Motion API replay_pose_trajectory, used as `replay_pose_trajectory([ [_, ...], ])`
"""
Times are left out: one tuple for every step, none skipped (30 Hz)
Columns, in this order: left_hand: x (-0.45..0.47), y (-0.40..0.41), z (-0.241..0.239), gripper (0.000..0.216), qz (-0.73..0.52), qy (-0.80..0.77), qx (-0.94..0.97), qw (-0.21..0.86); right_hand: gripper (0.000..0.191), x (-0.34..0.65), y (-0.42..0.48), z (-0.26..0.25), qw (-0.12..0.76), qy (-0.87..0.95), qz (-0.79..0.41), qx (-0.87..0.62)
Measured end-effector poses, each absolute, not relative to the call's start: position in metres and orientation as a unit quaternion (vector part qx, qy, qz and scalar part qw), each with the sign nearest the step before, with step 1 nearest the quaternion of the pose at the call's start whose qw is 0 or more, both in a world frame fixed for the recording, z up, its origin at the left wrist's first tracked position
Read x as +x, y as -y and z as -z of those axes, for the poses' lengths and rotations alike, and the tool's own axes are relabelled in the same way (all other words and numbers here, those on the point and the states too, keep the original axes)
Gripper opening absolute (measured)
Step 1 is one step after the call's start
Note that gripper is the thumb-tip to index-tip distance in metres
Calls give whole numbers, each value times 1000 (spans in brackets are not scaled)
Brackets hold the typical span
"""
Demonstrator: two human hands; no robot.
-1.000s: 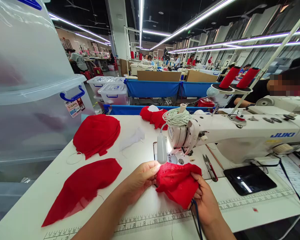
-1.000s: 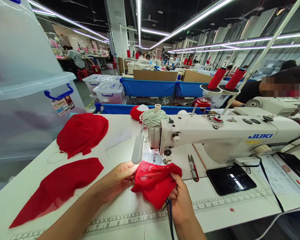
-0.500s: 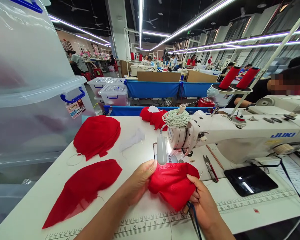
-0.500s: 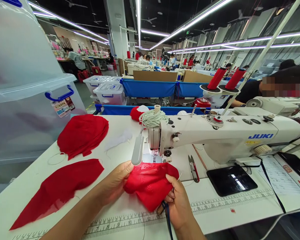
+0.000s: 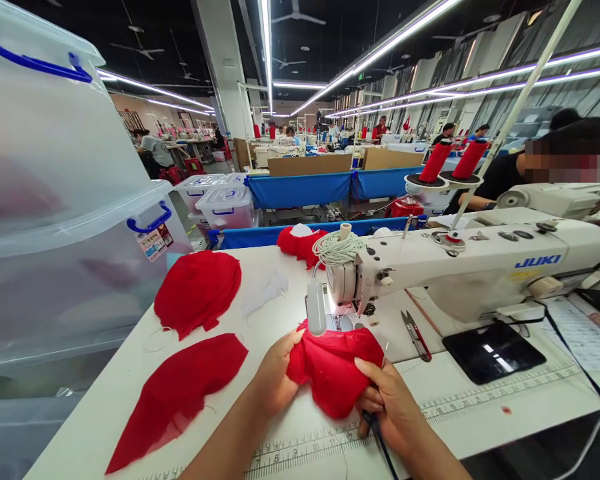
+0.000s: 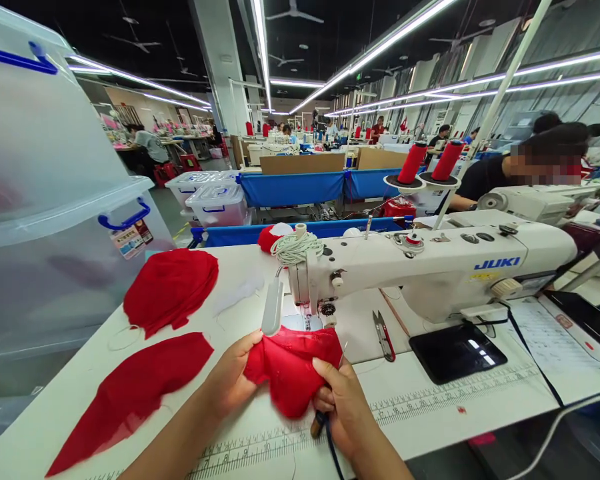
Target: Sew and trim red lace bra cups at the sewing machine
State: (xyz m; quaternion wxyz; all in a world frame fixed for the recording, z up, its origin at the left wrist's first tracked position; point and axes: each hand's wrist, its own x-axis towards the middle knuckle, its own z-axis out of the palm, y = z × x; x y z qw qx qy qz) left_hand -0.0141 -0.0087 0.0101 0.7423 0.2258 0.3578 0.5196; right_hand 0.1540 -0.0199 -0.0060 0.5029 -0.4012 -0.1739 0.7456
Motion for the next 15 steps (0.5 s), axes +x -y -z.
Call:
replay_pose_trajectory([
  [-13, 9, -10, 21, -520, -358, 219, 744, 50, 154, 20, 6, 502, 181, -748, -395],
  [-12, 9, -10, 24, -523, -357, 219, 742, 51, 154, 21, 6, 502, 186, -750, -389],
  [-12, 9, -9, 25, -531, -357, 223, 736, 51, 154, 20, 6, 505, 186, -751, -382],
  [-13, 9, -8, 26, -541, -356, 228, 727, 51, 154, 20, 6, 512, 180, -751, -376],
  [-13, 9, -7, 26, -552, -355, 234, 718, 52, 155, 20, 6, 521, 170, -750, -369],
  [-14, 10, -5, 27, -562, -354, 239, 709, 51, 155, 19, 6, 531, 158, -749, -364],
  [-15, 9, -4, 27, -571, -354, 242, 701, 51, 156, 19, 5, 541, 146, -747, -357],
  [-16, 9, -3, 28, -577, -353, 240, 696, 52, 157, 18, 5, 552, 137, -744, -351],
  [-16, 9, -2, 29, -584, -353, 233, 693, 53, 157, 18, 5, 560, 134, -742, -344],
  [-17, 8, -1, 29, -593, -353, 222, 689, 53, 158, 18, 5, 563, 137, -742, -338],
  [-17, 8, -1, 29, -600, -355, 208, 686, 54, 158, 18, 6, 564, 142, -742, -332],
  [-17, 8, -1, 29, -606, -357, 193, 684, 53, 158, 18, 6, 565, 149, -743, -327],
  [-17, 8, -1, 28, -610, -361, 179, 682, 53, 158, 18, 6, 565, 157, -743, -323],
  [-17, 8, -2, 27, -613, -365, 169, 680, 52, 158, 19, 6, 566, 165, -741, -321],
  [-16, 8, -3, 26, -614, -368, 162, 679, 51, 158, 19, 6, 567, 172, -739, -320],
])
